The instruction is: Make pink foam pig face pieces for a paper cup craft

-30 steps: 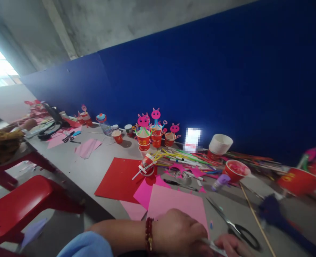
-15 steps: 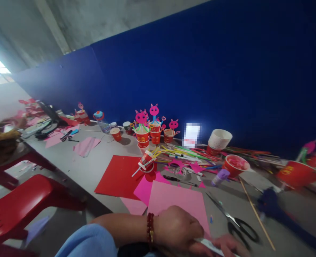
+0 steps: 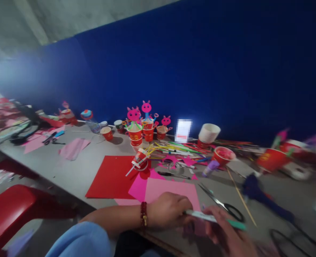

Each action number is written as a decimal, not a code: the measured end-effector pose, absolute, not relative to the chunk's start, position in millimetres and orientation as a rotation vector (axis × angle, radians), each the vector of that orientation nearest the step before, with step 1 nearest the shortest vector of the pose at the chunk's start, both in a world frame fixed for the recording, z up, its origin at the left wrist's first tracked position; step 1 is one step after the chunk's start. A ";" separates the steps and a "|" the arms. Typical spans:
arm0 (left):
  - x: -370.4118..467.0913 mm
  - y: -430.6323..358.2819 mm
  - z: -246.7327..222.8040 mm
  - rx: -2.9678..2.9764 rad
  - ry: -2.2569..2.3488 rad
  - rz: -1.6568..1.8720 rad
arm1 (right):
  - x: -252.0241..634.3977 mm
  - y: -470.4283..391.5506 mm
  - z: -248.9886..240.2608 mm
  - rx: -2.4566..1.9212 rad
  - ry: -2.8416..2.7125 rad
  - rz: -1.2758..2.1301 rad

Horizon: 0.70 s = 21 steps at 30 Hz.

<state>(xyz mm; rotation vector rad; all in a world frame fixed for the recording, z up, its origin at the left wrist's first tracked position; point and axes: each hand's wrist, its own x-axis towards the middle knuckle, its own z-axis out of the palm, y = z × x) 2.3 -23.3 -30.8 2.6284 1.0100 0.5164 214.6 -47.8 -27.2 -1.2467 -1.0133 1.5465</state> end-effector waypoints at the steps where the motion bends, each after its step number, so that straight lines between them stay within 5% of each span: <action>1: 2.5 -22.3 -30.0 2.581 1.027 0.530 | 212.5 -48.4 -30.5 -1.220 -0.956 1.555; 21: -9.9 -35.2 -11.9 2.427 0.910 0.686 | 186.5 -53.4 -44.6 -1.117 -0.896 1.663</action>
